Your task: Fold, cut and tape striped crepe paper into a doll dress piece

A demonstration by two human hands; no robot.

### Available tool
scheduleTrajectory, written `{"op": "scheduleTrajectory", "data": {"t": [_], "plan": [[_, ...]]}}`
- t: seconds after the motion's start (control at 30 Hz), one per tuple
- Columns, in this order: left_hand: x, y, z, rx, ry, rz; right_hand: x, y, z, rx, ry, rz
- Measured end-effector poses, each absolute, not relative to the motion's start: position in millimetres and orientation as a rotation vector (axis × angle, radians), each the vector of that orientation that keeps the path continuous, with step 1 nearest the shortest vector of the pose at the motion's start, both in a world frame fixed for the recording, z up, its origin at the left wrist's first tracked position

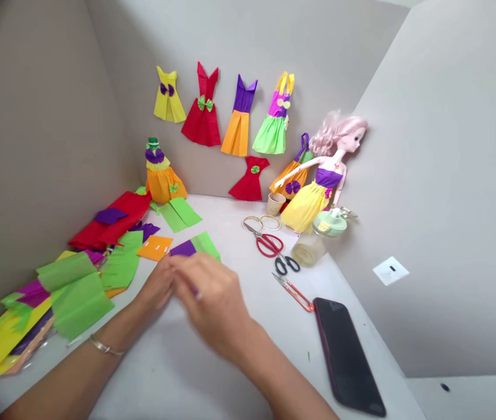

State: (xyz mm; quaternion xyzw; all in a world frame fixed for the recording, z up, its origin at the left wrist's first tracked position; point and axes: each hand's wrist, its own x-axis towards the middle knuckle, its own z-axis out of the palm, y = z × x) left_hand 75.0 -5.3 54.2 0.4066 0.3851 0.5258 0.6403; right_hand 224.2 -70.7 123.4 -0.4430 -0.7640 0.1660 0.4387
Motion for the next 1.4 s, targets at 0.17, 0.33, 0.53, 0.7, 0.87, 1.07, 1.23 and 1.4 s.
{"op": "scheduleTrajectory", "data": {"t": [0.17,0.33,0.53,0.7,0.87,1.07,1.23,1.4], "plan": [[82,-16,58,1.175,0.933,1.267,240,-34,99,-1.283,-1.89,0.303],[89,-25,55,1.56,1.02,1.252,242,-32,91,-1.144,-1.923,0.513],[90,-28,57,1.593,0.977,1.236,239,-37,91,-1.127,-1.791,0.554],[90,-29,57,1.64,0.986,1.221,239,-38,91,-1.142,-1.832,0.548],[90,-30,59,1.664,0.984,1.219,238,-40,94,-1.19,-1.844,0.566],[90,-32,63,1.641,0.921,1.101,240,-41,95,-1.266,-1.787,0.619],[85,-29,63,1.451,0.768,0.983,244,-42,99,-1.237,-1.645,0.76],[80,-25,70,1.432,0.783,0.981,245,-42,104,-1.22,-1.517,0.849]]}}
